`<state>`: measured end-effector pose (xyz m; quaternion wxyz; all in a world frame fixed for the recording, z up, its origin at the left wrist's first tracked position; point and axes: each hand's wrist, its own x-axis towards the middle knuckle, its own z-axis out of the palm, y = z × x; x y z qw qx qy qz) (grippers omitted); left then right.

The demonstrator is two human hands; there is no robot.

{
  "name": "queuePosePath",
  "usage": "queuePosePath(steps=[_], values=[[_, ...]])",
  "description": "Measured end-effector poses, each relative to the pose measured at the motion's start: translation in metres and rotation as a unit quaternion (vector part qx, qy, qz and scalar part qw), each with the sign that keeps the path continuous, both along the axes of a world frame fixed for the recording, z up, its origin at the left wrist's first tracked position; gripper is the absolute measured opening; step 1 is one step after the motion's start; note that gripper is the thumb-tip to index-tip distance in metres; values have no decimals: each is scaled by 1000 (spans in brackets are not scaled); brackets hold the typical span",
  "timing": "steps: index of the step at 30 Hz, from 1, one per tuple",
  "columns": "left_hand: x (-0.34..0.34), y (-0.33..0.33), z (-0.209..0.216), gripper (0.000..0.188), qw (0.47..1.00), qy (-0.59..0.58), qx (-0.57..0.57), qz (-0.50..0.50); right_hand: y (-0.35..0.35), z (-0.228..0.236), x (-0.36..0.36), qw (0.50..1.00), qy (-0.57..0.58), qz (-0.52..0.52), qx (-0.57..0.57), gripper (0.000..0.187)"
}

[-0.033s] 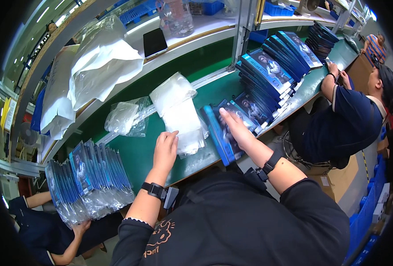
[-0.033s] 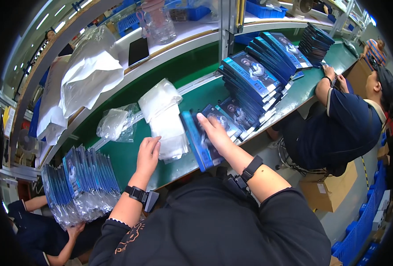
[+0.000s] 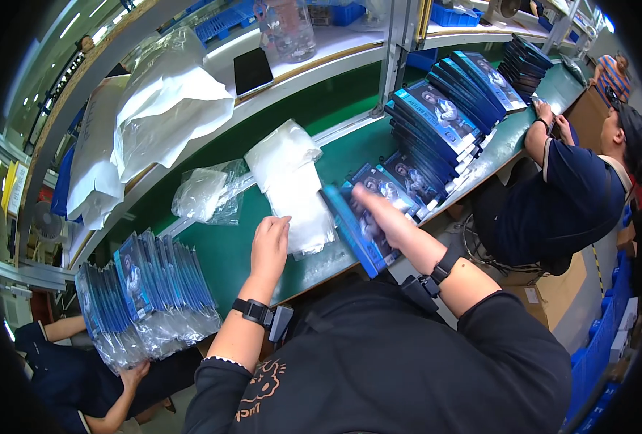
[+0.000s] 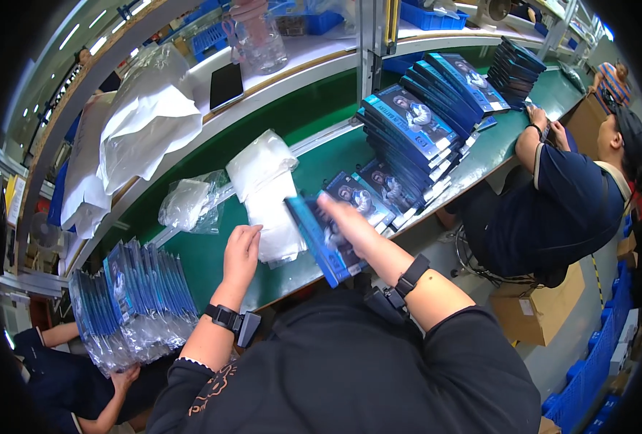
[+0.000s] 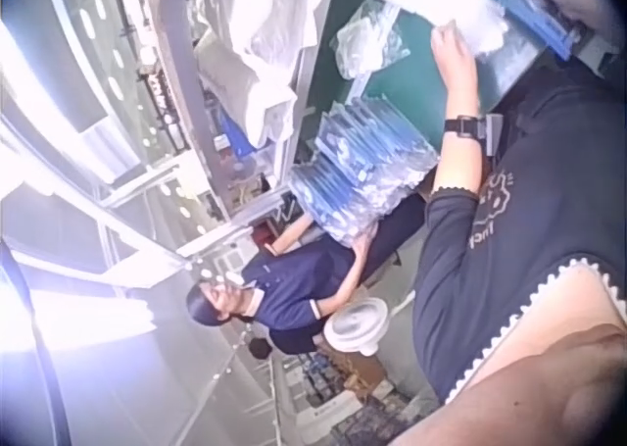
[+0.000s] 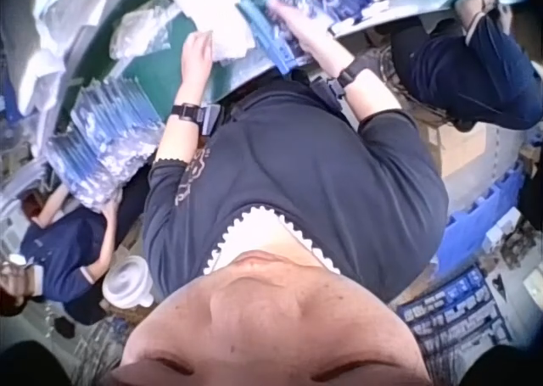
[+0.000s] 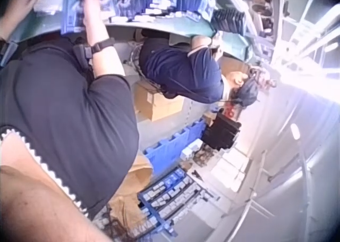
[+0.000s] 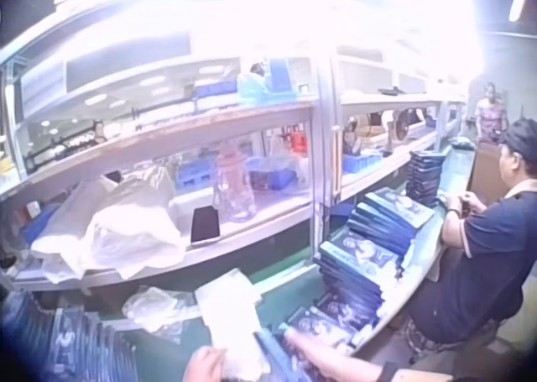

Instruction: Packaging LCD writing tablet boxes into clear plastic sleeves at a production workstation.

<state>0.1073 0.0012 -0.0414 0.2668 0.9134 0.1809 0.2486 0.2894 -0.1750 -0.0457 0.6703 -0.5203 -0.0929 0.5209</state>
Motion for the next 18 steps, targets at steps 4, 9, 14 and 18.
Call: queuePosePath(steps=[4, 9, 14, 18], values=[[3, 5, 6, 11, 999, 6, -38, 14, 3, 25, -26, 971, 166, 147, 86, 32], [3, 27, -20, 11, 915, -129, -381, -28, 31, 12, -35, 958, 192, 186, 103, 51], [-3, 21, 4, 15, 894, -15, -437, 99, 32, 13, -23, 974, 98, 201, 46, 57], [-7, 31, 4, 16, 909, 33, -402, 110, 28, 20, -21, 982, 68, 173, 31, 49]])
